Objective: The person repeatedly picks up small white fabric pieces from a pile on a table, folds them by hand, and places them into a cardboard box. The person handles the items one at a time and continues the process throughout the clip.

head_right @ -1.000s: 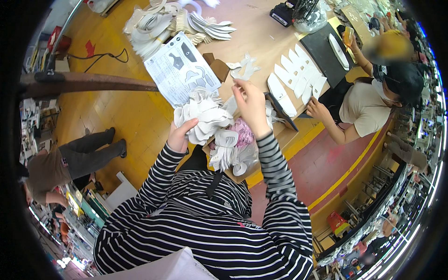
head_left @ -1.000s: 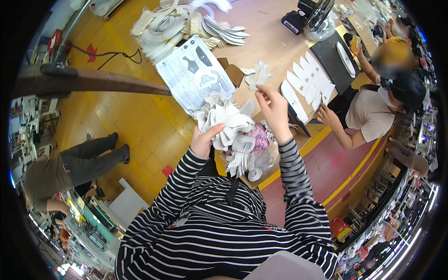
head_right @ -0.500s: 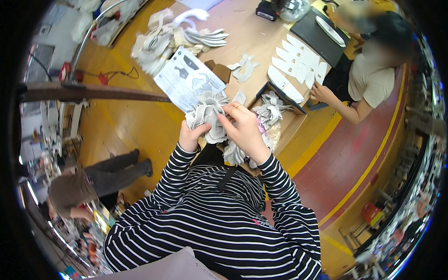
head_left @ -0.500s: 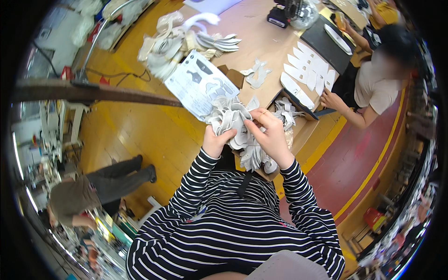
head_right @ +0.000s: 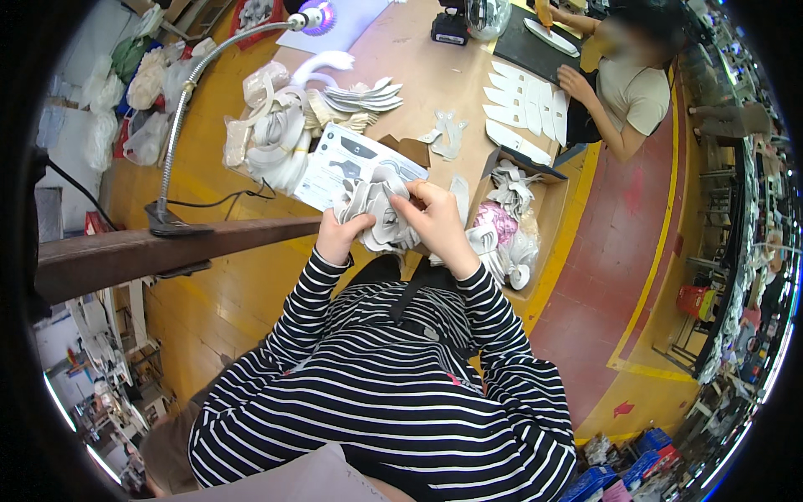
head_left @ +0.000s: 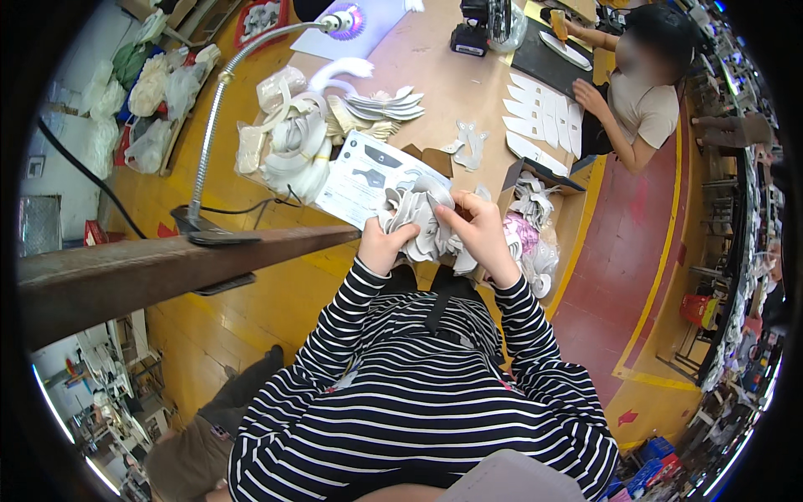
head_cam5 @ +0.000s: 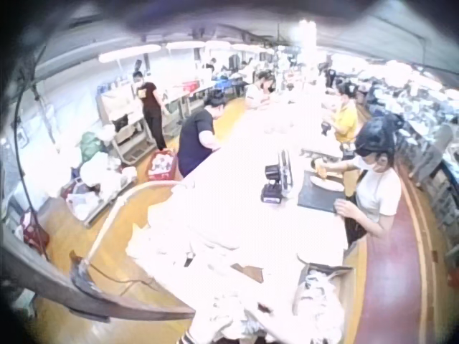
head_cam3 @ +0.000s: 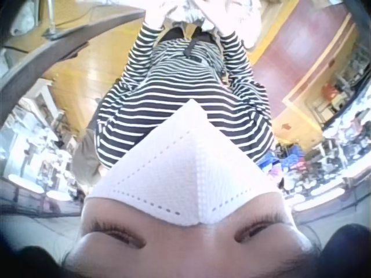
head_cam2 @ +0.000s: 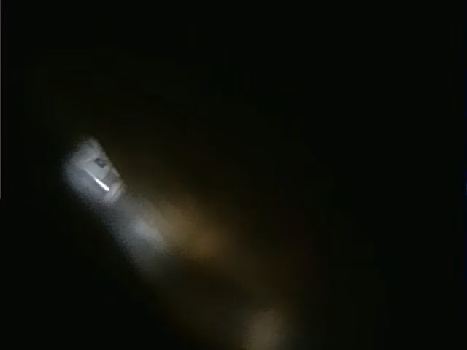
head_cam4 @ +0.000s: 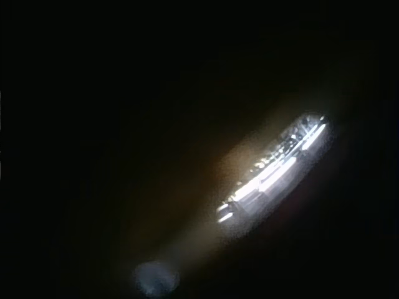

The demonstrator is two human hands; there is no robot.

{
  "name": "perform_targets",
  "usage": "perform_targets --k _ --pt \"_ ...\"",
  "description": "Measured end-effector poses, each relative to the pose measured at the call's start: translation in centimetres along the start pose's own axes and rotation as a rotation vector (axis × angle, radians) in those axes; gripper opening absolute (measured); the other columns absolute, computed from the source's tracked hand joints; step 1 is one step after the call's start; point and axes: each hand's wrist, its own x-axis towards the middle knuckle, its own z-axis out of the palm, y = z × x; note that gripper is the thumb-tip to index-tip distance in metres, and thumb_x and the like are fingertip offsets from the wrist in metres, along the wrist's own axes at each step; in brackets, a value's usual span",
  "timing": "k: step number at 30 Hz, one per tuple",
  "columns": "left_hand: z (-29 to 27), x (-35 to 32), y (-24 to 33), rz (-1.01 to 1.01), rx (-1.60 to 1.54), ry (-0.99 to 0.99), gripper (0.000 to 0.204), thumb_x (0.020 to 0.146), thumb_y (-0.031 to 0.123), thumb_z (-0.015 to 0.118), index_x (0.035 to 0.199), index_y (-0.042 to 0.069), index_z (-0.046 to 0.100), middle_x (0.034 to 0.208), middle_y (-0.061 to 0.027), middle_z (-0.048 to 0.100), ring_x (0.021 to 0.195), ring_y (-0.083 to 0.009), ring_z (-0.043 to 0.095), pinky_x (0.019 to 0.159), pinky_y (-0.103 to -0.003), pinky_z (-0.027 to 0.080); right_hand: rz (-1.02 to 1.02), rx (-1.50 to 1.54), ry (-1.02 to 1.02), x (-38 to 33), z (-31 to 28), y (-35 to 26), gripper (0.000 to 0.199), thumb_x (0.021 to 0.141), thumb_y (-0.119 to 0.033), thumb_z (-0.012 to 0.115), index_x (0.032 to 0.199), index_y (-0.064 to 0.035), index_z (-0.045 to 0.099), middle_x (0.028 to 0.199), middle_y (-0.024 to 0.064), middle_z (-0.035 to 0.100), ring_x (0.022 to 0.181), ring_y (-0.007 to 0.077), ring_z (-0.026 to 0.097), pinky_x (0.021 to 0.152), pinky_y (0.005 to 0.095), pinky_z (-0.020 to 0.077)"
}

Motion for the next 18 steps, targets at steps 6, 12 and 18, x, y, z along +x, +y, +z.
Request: perform_targets --k 6,12,18 --pt "-3.1 0.2 -0.5 -0.072 -0.361 0.069 0.036 0.075 -0.004 0.063 0.111 -0.006 0.058 0.100 -0.0083 0.064 0.087 -0.0163 0.062 0.078 -0.028 0.050 0.091 -0.085 -0.049 6.2 -1.9 1.4 0.024 0.085 -0.016 0.065 0.096 0.0055 0.067 0.072 0.0070 0.066 0.064 0.0079 0.057 0.058 0.0245 0.0458" --pt "-3.9 0.0 0.0 -0.140 -0.444 0.090 0.041 0.076 -0.006 0.060 0.117 -0.007 0.055 0.106 -0.0103 0.063 0.093 -0.0180 0.062 0.083 -0.029 0.050 -0.151 -0.502 0.095 14.5 -6.7 5.4 0.017 0.082 -0.013 0.063 0.093 -0.0012 0.069 0.077 0.0176 0.066 0.068 0.0289 0.065 0.063 0.0348 0.0495" --pt "-2.1 -0.3 0.7 -0.098 -0.545 0.245 0.043 0.078 -0.004 0.060 0.120 -0.006 0.053 0.109 -0.0105 0.063 0.099 -0.0201 0.062 0.088 -0.031 0.048 -0.366 -1.062 0.085 18.3 -5.8 15.3 0.010 0.080 -0.011 0.061 0.083 -0.0038 0.068 0.080 0.0135 0.065 0.078 0.0309 0.064 0.069 0.0413 0.0509"
